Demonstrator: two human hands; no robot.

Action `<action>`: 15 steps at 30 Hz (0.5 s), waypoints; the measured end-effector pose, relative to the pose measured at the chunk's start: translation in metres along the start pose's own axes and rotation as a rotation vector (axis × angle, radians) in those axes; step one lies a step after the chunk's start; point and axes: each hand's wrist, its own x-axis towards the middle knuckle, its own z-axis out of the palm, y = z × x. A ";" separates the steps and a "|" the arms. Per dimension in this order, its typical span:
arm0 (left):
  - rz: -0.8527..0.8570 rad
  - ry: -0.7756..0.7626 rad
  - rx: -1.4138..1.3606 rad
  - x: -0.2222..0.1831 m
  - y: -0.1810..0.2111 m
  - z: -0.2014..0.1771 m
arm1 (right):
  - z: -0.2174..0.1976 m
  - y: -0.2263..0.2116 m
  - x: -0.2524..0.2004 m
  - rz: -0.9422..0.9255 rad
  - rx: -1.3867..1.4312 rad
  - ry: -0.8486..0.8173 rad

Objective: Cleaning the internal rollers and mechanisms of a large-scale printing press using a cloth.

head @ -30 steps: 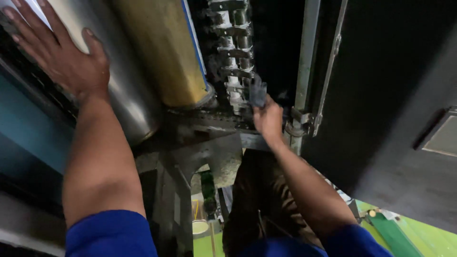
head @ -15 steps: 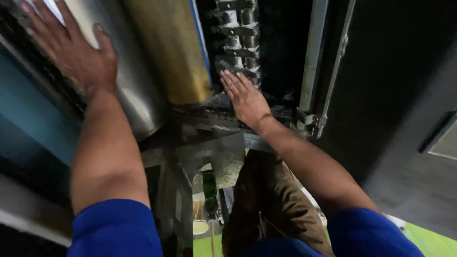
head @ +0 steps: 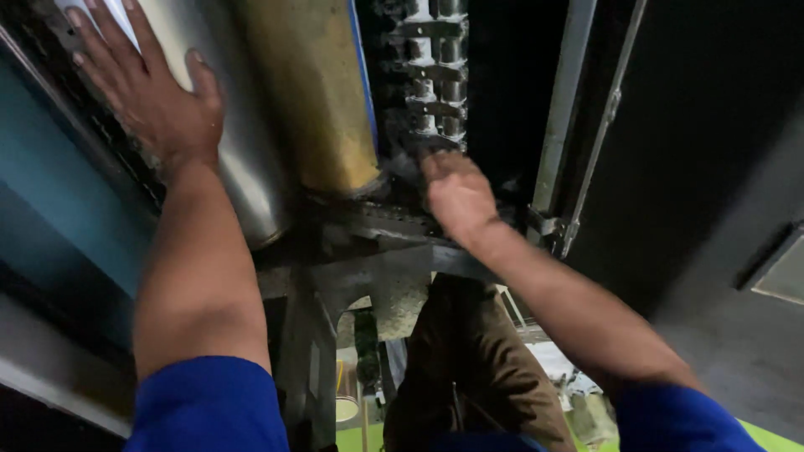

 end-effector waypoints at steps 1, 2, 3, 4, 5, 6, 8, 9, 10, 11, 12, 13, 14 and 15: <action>-0.022 -0.060 -0.020 -0.001 0.004 -0.010 | -0.019 -0.003 0.002 0.123 0.054 -0.066; -0.045 -0.119 -0.041 -0.001 0.010 -0.019 | -0.037 -0.006 0.004 0.246 0.107 -0.132; -0.045 -0.121 -0.041 -0.005 0.008 -0.018 | -0.038 -0.006 0.008 0.246 0.107 -0.134; -0.043 -0.123 -0.039 -0.009 0.007 -0.018 | -0.040 -0.005 0.012 0.160 -0.021 -0.001; -0.039 -0.112 -0.038 -0.005 0.008 -0.016 | -0.041 0.000 0.020 0.074 -0.154 0.143; -0.036 -0.100 -0.041 0.000 0.009 -0.015 | -0.033 0.004 0.024 0.077 -0.160 0.153; -0.002 -0.062 0.009 0.000 0.007 -0.010 | -0.011 0.001 0.023 -0.006 -0.429 0.111; 0.000 -0.078 0.017 -0.005 0.003 -0.003 | 0.000 0.000 0.017 -0.007 -0.415 0.099; 0.007 -0.055 0.027 -0.010 -0.002 0.003 | 0.011 -0.002 0.010 -0.016 -0.345 0.176; 0.015 -0.015 0.029 -0.007 -0.002 0.010 | 0.020 0.002 0.008 -0.020 -0.290 0.265; 0.019 -0.015 0.029 -0.011 0.000 -0.002 | 0.050 0.001 -0.005 -0.016 -0.290 0.265; 0.005 -0.013 -0.022 -0.005 0.008 -0.012 | 0.079 0.010 -0.009 -0.176 -0.428 0.026; -0.008 -0.011 -0.073 0.000 0.015 -0.021 | 0.109 0.021 -0.012 -0.328 -0.562 -0.221; -0.008 -0.012 -0.072 0.004 0.015 -0.019 | 0.092 0.013 -0.016 -0.329 -0.560 -0.222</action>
